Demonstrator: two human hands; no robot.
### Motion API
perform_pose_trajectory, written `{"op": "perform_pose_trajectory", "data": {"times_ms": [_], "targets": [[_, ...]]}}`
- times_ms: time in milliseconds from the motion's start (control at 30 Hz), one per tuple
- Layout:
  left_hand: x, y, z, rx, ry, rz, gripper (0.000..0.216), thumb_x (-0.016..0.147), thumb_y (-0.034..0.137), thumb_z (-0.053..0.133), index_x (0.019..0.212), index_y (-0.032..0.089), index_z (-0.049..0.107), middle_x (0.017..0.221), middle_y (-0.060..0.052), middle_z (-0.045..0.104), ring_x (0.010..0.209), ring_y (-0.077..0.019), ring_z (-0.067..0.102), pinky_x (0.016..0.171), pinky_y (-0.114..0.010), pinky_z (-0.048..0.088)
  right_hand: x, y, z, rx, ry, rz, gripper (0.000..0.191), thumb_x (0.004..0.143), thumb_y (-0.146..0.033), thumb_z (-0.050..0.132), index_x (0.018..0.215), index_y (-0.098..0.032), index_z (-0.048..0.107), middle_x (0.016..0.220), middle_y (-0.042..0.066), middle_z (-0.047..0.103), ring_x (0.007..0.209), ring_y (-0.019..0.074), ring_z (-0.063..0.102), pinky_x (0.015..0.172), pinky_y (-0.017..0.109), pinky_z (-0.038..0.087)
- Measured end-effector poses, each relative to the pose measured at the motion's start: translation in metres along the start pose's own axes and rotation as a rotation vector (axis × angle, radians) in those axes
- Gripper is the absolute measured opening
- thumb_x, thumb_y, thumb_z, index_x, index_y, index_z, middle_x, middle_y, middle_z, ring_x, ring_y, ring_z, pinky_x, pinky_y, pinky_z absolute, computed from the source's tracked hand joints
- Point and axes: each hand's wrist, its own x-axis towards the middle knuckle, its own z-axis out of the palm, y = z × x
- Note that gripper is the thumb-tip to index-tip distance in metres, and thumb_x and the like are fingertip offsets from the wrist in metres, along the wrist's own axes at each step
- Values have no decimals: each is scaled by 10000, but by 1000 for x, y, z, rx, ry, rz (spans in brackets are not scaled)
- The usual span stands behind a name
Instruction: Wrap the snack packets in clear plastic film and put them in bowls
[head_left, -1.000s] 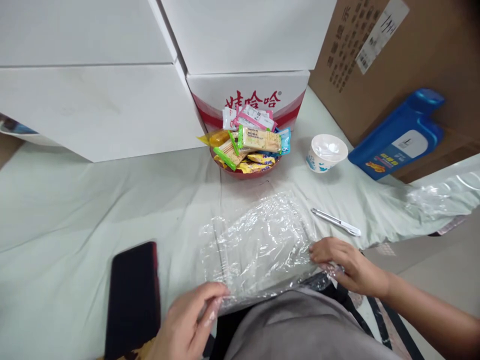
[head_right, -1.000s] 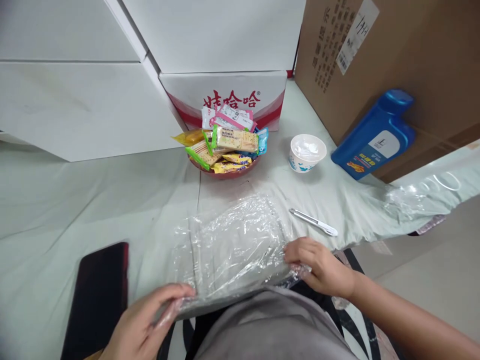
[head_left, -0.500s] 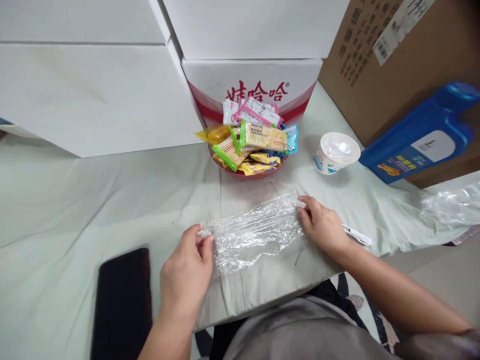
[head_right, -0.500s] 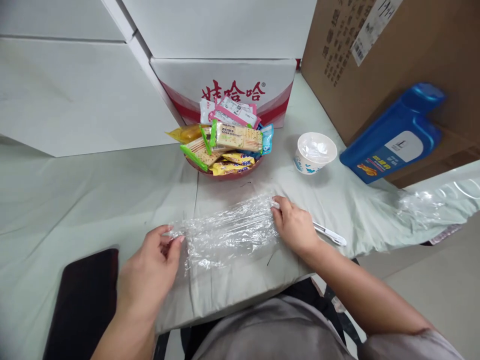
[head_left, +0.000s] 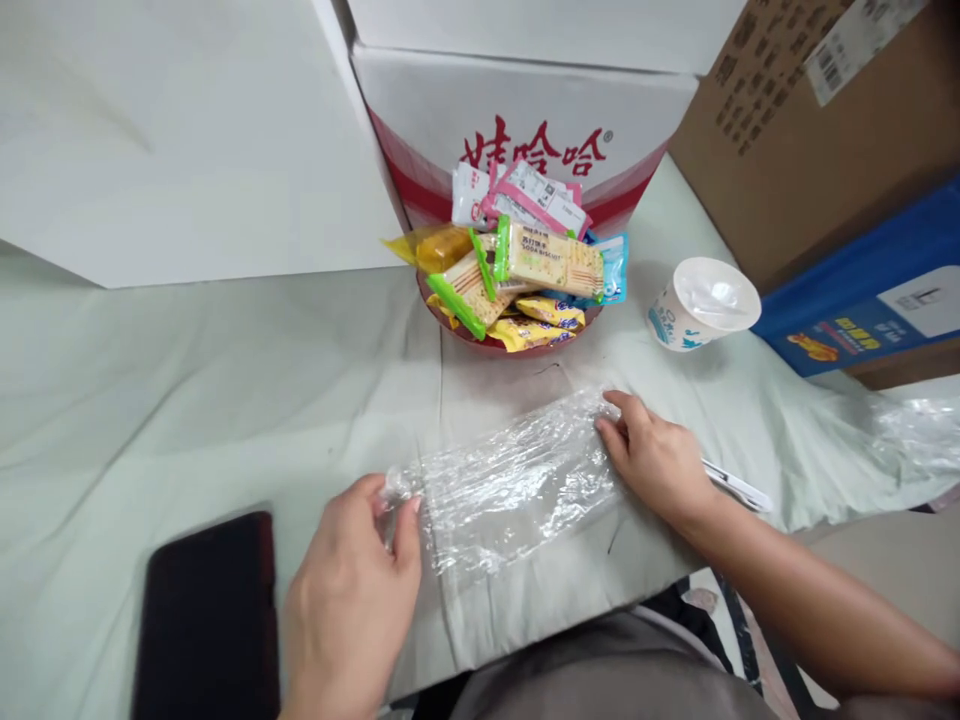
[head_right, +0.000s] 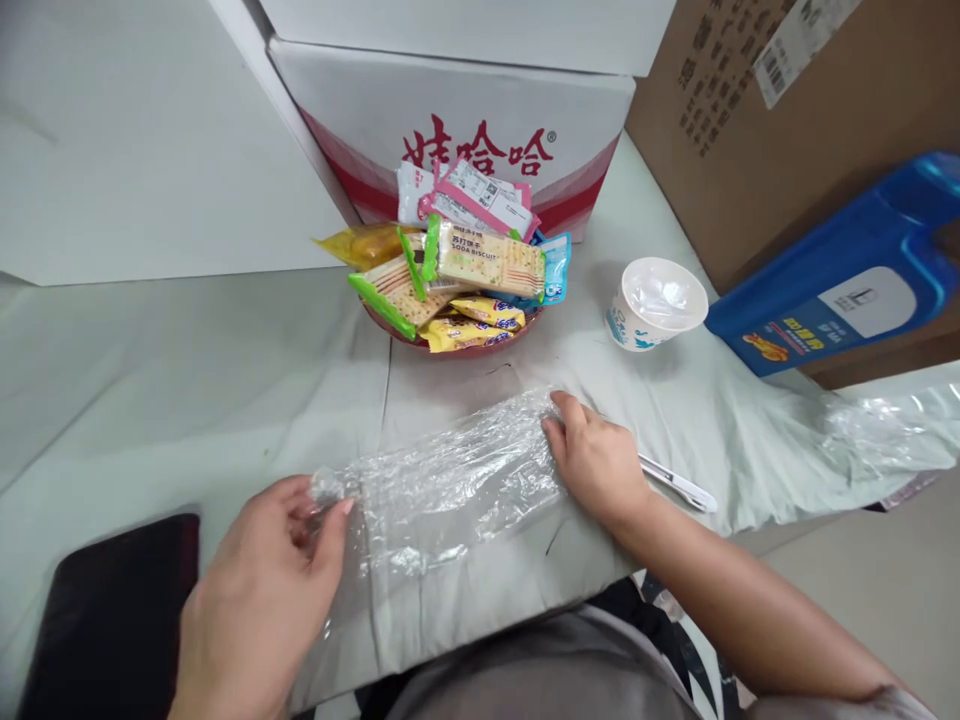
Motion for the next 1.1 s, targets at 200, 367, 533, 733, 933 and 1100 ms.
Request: {"op": "perform_pose_trajectory", "data": {"times_ms": [200, 367, 533, 733, 933, 1100], "targets": [[-22, 5, -16, -99, 367, 295, 243, 827, 224, 656, 1061, 198, 593, 934, -74, 635, 863, -229, 620, 742, -371, 533, -1, -2, 1, -41, -23, -17, 373, 983, -389, 408, 1216, -153, 579, 848, 80, 748, 669, 228, 694, 529, 297, 424], [-13, -4, -21, -57, 240, 104, 133, 904, 238, 540, 1019, 191, 584, 844, -48, 605, 720, -195, 596, 632, -341, 523, -2, -2, 0, -49, -63, -12, 378, 985, -387, 403, 1235, -153, 563, 899, 90, 749, 711, 240, 702, 539, 304, 425], [-19, -5, -21, -84, 360, 230, 158, 855, 139, 592, 1004, 190, 585, 886, -55, 609, 805, -206, 614, 685, -336, 529, -2, -2, 0, -67, -73, -6, 363, 982, -371, 417, 1234, -155, 562, 904, 89, 751, 704, 238, 701, 543, 302, 417], [-35, 19, 1, -160, 65, 740, 255, 914, 127, 511, 1139, 175, 620, 1182, -99, 649, 1182, -284, 566, 960, -421, 479, -2, -4, 1, -90, -72, 11, 351, 972, -370, 454, 1232, -160, 562, 890, 74, 750, 706, 235, 699, 551, 293, 409], [-40, 18, 11, -172, -11, 660, 222, 955, 194, 470, 853, 158, 663, 1041, -90, 677, 1127, -305, 580, 912, -454, 470, -1, 12, -11, -106, -24, 21, 349, 948, -376, 503, 1197, -148, 592, 873, 80, 723, 667, 226, 658, 580, 317, 434], [-38, 23, 9, -157, 60, 628, 199, 946, 172, 479, 986, 143, 671, 1091, -101, 678, 1111, -286, 584, 916, -429, 473, -4, 2, -32, 55, 237, -314, 217, 935, -290, 536, 1043, -152, 663, 948, 117, 681, 910, 252, 613, 825, 393, 473]]}}
